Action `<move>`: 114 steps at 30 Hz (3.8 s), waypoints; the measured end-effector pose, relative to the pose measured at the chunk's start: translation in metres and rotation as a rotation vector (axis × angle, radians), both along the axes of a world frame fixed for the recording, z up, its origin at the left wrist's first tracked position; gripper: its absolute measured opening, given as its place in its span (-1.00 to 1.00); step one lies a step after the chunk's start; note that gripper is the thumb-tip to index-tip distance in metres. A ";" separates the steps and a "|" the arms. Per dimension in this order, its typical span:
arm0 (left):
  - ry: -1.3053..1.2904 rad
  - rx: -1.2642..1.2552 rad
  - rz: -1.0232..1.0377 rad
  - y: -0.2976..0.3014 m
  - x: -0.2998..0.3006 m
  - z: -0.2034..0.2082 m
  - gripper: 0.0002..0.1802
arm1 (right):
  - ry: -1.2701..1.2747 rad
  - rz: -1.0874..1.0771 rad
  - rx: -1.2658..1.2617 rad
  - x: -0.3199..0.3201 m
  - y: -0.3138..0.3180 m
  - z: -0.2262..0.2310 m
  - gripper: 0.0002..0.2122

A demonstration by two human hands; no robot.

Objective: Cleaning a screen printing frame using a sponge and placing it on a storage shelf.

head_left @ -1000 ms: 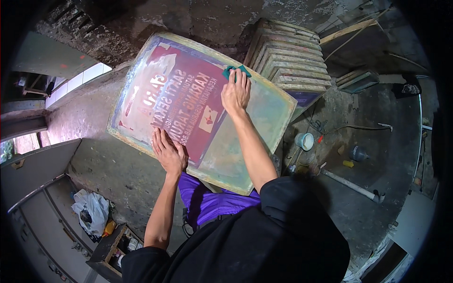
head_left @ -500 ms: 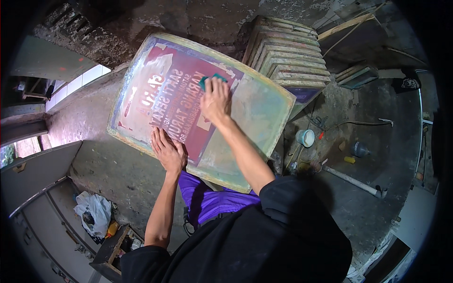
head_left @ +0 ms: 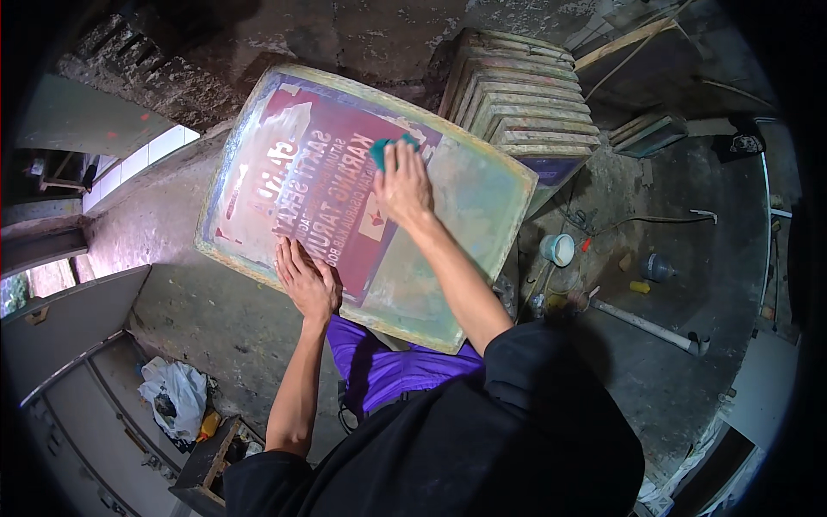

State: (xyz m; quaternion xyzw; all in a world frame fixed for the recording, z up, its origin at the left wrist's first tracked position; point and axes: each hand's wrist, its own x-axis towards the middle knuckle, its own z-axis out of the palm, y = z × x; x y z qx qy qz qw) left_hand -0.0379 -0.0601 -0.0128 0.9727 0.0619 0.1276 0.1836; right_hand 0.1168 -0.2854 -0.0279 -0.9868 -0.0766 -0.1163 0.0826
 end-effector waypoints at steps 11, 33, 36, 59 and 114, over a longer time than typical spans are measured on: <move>-0.001 0.004 -0.004 -0.001 -0.001 0.001 -0.29 | -0.006 -0.095 0.100 -0.006 -0.006 0.015 -0.43; -0.024 -0.005 0.007 -0.001 -0.002 0.002 -0.31 | 0.021 -0.069 0.072 -0.036 0.000 0.020 -0.47; -0.017 -0.020 0.003 -0.004 0.000 0.003 -0.30 | -0.064 -0.145 0.042 0.008 -0.027 0.019 -0.47; 0.001 -0.008 0.021 0.000 -0.005 0.001 -0.29 | -0.022 -0.046 0.139 -0.037 -0.007 0.015 -0.49; 0.003 0.018 0.010 -0.002 -0.002 0.002 -0.26 | 0.015 -0.074 0.112 0.012 0.008 0.029 -0.43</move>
